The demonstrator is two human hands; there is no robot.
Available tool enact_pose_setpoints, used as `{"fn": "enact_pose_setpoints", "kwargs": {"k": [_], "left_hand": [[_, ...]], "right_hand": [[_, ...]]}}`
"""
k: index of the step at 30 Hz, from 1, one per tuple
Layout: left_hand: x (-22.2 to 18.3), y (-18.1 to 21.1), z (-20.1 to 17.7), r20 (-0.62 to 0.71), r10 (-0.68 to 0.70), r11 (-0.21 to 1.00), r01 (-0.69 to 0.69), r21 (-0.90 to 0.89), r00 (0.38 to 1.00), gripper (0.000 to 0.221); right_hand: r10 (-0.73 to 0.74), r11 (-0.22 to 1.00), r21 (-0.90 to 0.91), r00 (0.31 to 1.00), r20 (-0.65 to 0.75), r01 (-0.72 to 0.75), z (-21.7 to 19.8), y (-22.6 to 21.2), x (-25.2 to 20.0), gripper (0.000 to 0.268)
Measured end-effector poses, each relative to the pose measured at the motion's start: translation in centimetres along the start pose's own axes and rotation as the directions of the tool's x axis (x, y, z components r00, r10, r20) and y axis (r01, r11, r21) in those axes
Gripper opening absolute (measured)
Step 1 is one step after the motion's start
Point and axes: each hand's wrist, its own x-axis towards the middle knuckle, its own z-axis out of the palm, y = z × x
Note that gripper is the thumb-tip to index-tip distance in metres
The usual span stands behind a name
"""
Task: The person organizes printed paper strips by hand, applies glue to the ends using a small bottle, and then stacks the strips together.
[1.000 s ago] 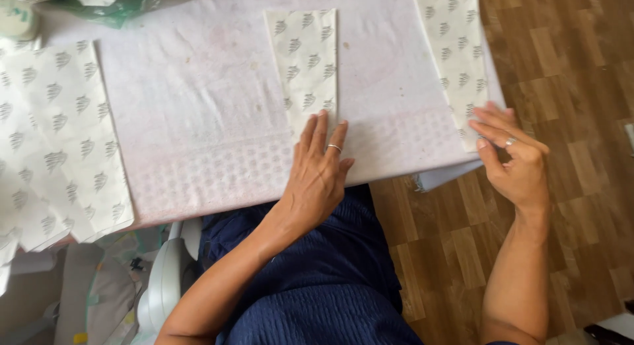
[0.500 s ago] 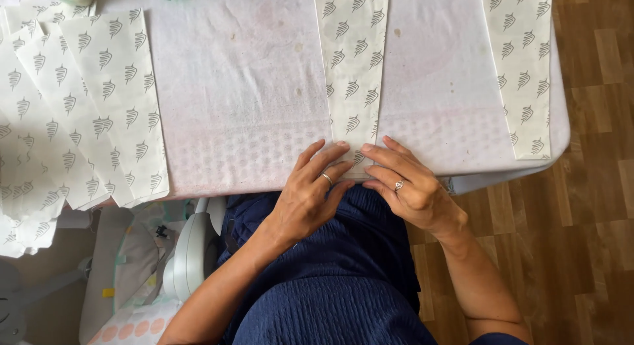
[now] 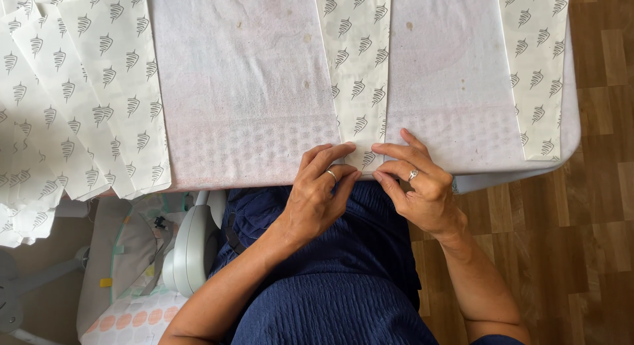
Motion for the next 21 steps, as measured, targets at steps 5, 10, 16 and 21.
{"fn": "enact_pose_setpoints", "kwargs": {"k": [5,10,16,21], "left_hand": [[0.6,0.9,0.2,0.024,-0.153,0.987,0.154,-0.046,0.988,0.011],[1.3,1.1,-0.3,0.093,-0.219,0.974,0.224,-0.045,0.971,0.02],[2.1,-0.2,-2.2,0.283,-0.2,0.964,0.24,-0.115,0.938,0.028],[4.0,-0.5,-2.9,0.472,-0.009,1.0,0.005,0.01,0.882,0.044]], "right_hand": [[0.135,0.99,0.047,0.991,0.022,-0.136,-0.1,0.0,0.2,0.012],[0.25,0.963,0.083,0.966,0.07,-0.255,-0.5,-0.2,0.6,0.011],[0.321,0.928,0.155,0.939,0.126,-0.338,-1.3,-0.3,1.0,0.011],[0.322,0.941,0.111,0.947,0.005,-0.32,-2.7,0.2,-0.1,0.03]]}}
